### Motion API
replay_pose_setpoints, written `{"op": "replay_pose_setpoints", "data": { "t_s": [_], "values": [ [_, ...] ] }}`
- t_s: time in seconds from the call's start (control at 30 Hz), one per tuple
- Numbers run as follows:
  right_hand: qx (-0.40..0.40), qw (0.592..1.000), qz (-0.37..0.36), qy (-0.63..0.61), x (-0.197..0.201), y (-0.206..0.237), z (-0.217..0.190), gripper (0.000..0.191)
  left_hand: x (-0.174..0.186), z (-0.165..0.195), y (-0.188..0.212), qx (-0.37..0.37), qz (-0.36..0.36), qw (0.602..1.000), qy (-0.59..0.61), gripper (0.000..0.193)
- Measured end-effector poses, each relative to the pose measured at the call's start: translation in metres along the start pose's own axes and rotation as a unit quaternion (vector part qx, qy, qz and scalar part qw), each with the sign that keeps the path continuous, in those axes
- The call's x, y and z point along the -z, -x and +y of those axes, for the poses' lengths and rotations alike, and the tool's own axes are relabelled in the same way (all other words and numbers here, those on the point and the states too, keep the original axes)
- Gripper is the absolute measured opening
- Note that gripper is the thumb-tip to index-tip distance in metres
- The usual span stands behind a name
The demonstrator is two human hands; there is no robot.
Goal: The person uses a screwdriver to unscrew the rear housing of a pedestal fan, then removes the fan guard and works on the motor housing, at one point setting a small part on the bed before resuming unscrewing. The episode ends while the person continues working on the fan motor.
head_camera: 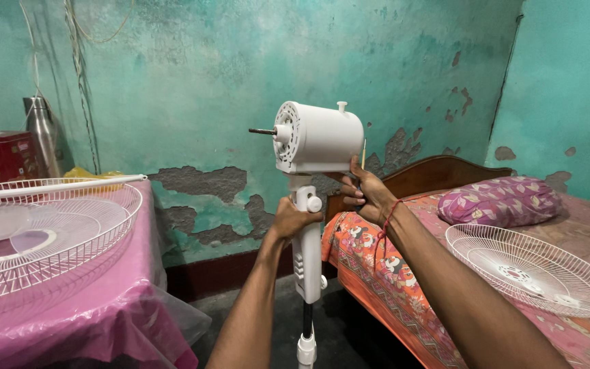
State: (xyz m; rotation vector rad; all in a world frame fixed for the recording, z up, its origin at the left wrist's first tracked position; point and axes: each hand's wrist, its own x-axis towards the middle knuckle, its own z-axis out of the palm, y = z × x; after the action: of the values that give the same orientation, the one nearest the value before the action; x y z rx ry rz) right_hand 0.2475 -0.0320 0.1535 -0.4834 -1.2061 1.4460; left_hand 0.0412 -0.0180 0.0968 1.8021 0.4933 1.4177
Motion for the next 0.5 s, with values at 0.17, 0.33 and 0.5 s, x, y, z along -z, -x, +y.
{"op": "replay_pose_setpoints", "data": {
  "t_s": [0.17, 0.33, 0.5],
  "values": [
    [-0.002, 1.000, -0.003, -0.006, -0.0093, 0.0039, -0.0024, 0.044, -0.0005, 0.0040, 0.0023, -0.001, -0.011, 1.000, 0.022, 0.026],
    [-0.003, 1.000, -0.026, -0.004, -0.0052, 0.0036, -0.0012, 0.046, -0.0016, 0.0075, 0.0052, 0.005, 0.004, 1.000, 0.015, 0.027],
    [0.020, 1.000, 0.003, 0.003, -0.0016, -0.0009, 0.0005, 0.038, -0.0017, 0.0047, 0.0053, -0.009, 0.004, 1.000, 0.023, 0.025]
  ]
}}
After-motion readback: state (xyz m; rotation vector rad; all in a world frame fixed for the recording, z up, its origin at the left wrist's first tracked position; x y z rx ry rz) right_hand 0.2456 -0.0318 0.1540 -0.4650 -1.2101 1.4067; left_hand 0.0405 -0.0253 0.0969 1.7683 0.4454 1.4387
